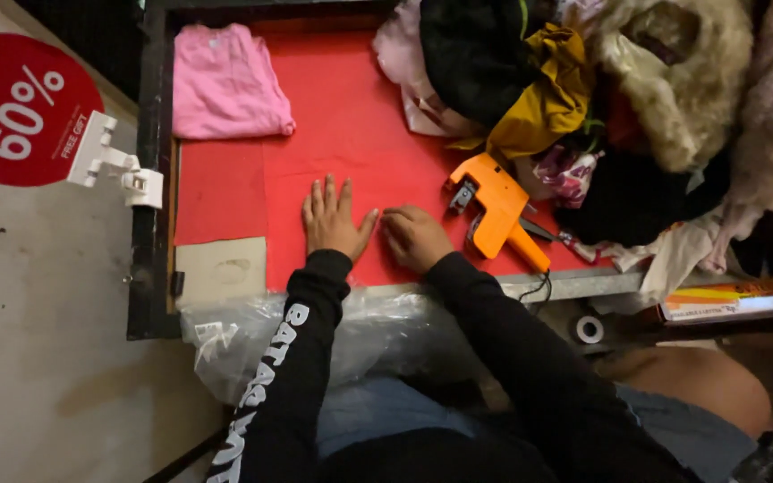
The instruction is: The person folds a pink garment, a black garment, and a yellow garment on a red surface, using a labeling gun to attach tags to the items.
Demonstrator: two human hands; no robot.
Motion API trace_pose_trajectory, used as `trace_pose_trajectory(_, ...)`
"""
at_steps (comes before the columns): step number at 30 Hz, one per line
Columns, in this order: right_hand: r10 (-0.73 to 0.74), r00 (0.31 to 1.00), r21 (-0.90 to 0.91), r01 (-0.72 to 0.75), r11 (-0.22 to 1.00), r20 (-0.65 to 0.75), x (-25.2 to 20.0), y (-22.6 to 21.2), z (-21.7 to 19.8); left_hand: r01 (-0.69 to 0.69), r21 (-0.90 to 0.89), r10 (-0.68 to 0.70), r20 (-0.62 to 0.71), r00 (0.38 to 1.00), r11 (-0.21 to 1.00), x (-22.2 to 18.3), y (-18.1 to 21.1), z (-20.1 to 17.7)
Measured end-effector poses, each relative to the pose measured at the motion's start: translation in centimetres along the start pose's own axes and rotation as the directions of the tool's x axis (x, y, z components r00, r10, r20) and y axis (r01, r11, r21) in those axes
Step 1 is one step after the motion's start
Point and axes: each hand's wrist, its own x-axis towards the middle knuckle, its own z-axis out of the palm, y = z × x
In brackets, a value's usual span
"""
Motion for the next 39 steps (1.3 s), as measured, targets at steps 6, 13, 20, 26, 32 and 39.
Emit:
trace_pose_trajectory(6, 0.003, 0.961, -0.122, -0.038, 0.992, -0.275, 5.0, 1.8, -9.9, 0.044, -0.039, -0.043, 0.018, 0.999, 0.998, -0.2, -0.3, 0.7)
trace_pose_trajectory(13, 0.102, 0.948, -0.559, -0.263, 0.786, -0.302, 7.5, 11.4, -16.2, 0.048, -0.028, -0.048, 0.003, 0.999, 0.998, -0.1, 0.0, 0.5)
trace_pose_trajectory(20, 0.256, 0.892, -0.229, -0.356, 0.906, -0.372, 10.1, 9.9, -18.6, 0.06, -0.028, -0.061, -0.029, 0.998, 0.998, 0.0, 0.1, 0.5)
trace_pose_trajectory(26, 0.139, 0.829, 0.14, -0.074, 0.987, -0.542, 12.4, 0.4, -23.5, 0.063, -0.014, -0.063, -0.041, 0.997, 0.998, 0.1, 0.0, 0.9)
trace_pose_trajectory(32, -0.082, 0.992, 0.188, 0.098, 0.977, -0.092, 9.6, -3.1, -22.3, 0.122, -0.15, -0.128, -0.034, 0.991, 0.981, 0.7, -1.1, 2.4)
trace_pose_trajectory(39, 0.23, 0.961, -0.453, -0.137, 0.881, 0.156, 3.7, 2.2, -18.2, -0.237, 0.114, 0.253, -0.146, 0.956, 0.965, 1.3, 1.3, 0.5)
